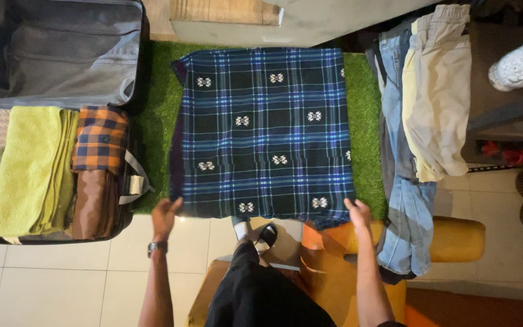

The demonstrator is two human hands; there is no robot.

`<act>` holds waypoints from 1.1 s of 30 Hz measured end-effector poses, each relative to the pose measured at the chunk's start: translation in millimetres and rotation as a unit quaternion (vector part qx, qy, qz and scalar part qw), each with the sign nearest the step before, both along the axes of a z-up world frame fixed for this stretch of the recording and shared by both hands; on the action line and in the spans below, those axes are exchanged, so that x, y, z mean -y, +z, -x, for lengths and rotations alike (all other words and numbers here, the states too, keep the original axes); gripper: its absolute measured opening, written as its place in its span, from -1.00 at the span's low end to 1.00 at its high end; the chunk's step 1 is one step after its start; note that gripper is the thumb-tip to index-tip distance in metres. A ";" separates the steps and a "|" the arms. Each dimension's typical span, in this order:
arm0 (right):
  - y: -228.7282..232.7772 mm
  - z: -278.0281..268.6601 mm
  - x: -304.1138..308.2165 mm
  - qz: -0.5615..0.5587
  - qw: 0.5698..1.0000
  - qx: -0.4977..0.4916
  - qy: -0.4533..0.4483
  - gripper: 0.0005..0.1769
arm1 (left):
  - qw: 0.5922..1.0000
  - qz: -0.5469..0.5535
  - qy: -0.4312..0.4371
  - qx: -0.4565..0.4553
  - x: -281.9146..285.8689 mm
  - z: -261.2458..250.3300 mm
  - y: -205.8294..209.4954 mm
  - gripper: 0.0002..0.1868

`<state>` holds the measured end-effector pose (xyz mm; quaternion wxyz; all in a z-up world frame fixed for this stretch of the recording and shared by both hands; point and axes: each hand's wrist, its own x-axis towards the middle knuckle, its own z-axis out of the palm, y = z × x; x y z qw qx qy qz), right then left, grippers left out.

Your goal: The person folds a towel, a shirt, and a pair of shorts by hand and places them into a suitcase, then secures the suitcase with a strap and closes the lid.

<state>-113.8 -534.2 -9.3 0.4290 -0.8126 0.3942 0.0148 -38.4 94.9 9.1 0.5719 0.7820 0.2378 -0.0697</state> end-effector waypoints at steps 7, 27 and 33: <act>61.6 10.6 -17.0 -0.140 0.988 -0.013 -0.063 -0.19 | 0.999 -0.046 -0.004 0.021 -20.3 -7.2 15.2 -0.61; -81.3 88.0 35.1 0.248 0.938 -0.229 0.072 -0.31 | 0.977 -0.185 -0.056 -0.093 -11.5 35.5 27.3 -0.51; -3.8 72.4 -1.7 0.028 0.996 0.068 -0.040 -0.36 | 0.980 -0.182 -0.058 -0.053 -12.2 36.2 28.3 -0.57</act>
